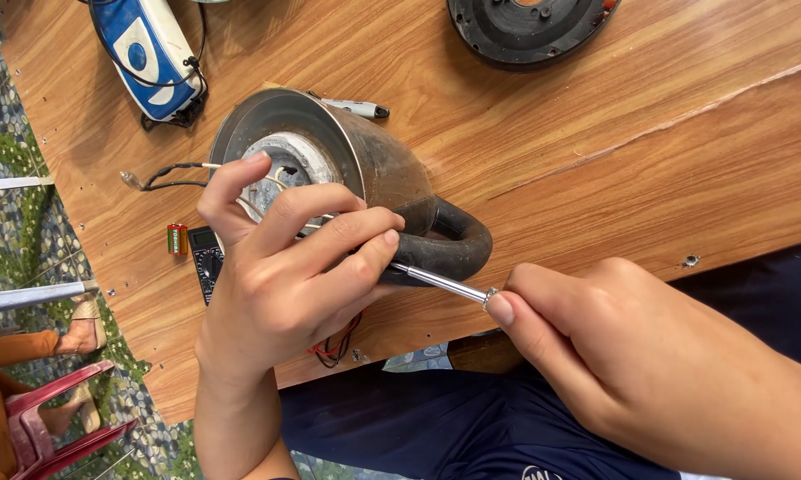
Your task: The person uses a screwdriver to tighten screws on the handle of a disassembled electric kettle. They hold the kettle steady with one hand while turning the screwdriver with the other, working on the base and handle area.
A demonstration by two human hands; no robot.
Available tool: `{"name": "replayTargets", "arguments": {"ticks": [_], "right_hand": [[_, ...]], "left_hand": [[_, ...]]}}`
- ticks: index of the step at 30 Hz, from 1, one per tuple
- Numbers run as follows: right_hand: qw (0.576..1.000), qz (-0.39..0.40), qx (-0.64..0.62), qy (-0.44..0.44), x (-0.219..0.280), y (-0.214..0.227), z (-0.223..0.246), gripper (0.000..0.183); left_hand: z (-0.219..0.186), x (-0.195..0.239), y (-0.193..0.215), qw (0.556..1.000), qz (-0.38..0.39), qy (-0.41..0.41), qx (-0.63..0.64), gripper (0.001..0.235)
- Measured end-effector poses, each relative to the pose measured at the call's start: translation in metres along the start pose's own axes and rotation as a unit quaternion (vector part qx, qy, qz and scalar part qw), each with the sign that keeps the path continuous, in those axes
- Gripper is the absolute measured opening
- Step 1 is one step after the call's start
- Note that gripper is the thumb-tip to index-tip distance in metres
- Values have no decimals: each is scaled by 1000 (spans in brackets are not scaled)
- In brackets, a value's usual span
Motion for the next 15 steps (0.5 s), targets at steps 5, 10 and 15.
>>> {"name": "replayTargets", "arguments": {"ticks": [5, 10, 15], "right_hand": [[988, -75, 28, 129, 2, -8, 1, 45], [982, -77, -1, 174, 0, -5, 2, 45], [987, -52, -9, 152, -3, -9, -5, 43]], "left_hand": [[-1, -2, 2, 1000, 9, 18, 5, 25], [-1, 0, 3, 999, 16, 31, 14, 22], [-3, 0, 4, 999, 24, 44, 17, 26]]}}
Point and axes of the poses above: each hand's wrist, its own x-axis away from the middle knuckle, its own y-axis out of the back of the hand, z = x × y, the point moved 6 cm from there along -x, towards the middle knuckle, and after that the axes turned 1 degree about -y, right-handed, at the moved point
